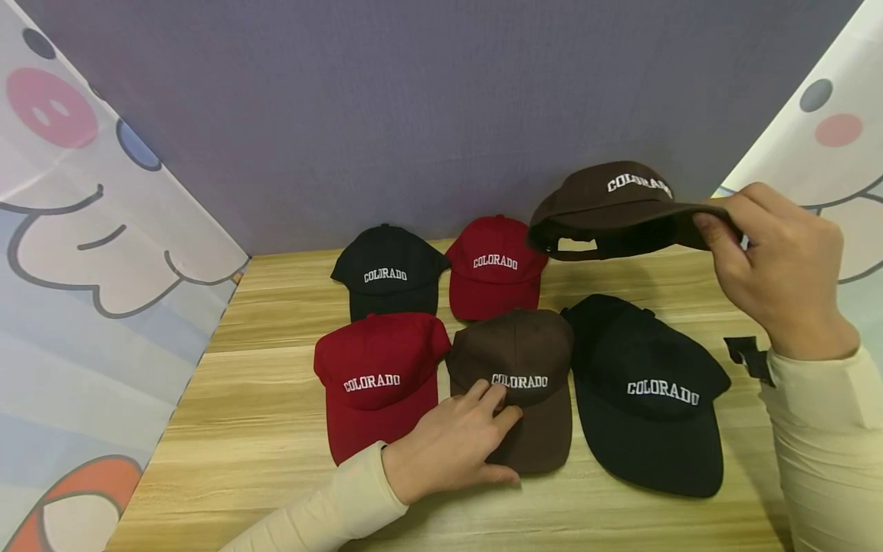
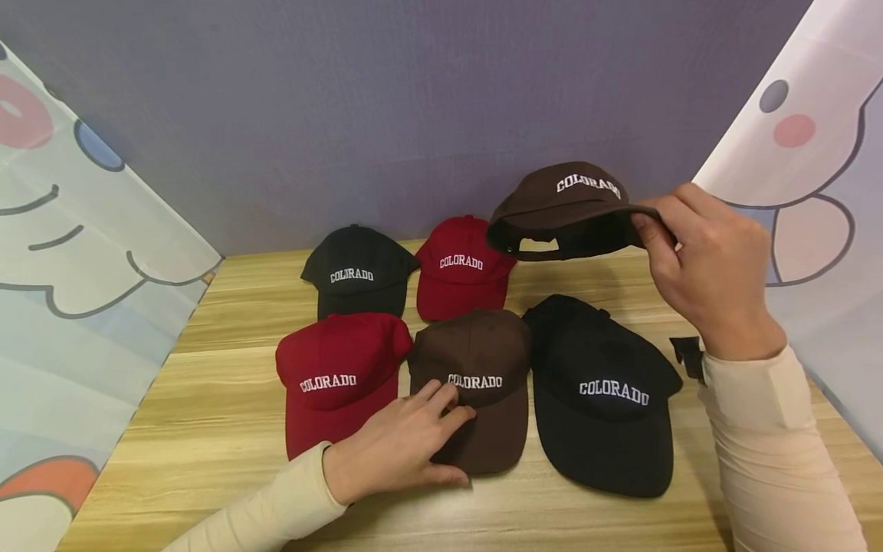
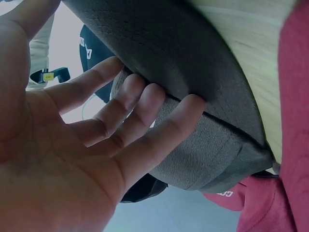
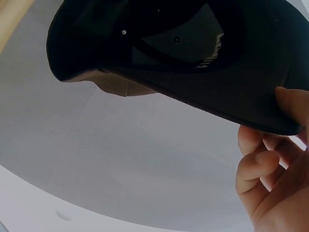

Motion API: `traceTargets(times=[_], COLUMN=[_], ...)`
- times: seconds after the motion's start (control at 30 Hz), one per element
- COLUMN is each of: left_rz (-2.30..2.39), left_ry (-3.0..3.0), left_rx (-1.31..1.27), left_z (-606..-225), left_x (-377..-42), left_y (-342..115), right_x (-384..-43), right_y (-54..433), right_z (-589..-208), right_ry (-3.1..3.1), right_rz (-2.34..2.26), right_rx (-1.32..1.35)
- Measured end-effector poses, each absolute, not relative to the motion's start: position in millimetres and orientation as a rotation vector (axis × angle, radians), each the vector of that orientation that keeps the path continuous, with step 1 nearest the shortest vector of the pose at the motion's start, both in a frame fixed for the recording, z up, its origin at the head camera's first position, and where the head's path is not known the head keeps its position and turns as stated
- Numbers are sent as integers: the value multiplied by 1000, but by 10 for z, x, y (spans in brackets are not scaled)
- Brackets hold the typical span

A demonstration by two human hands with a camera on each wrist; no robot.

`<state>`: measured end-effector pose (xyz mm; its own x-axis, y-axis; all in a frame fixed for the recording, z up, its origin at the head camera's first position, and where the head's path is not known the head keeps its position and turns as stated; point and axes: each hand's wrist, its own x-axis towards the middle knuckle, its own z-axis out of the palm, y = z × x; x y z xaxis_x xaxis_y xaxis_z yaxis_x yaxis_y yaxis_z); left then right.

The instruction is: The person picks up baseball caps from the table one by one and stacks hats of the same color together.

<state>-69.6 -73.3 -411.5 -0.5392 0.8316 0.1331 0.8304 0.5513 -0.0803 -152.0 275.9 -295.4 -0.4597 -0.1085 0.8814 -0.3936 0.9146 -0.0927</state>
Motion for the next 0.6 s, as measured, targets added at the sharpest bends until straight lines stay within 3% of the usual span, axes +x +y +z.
traceTargets(times=[0.6], left_rz=[-54], left_ry=[-2661], left_rx=[-1417], left_z=[-4077], left_x=[-735], left_y=[-785], right_x=[-1492], right_y=[2755], right_z=[-2955], right_ry=[-1989], right_rz=[364], right_rx=[391])
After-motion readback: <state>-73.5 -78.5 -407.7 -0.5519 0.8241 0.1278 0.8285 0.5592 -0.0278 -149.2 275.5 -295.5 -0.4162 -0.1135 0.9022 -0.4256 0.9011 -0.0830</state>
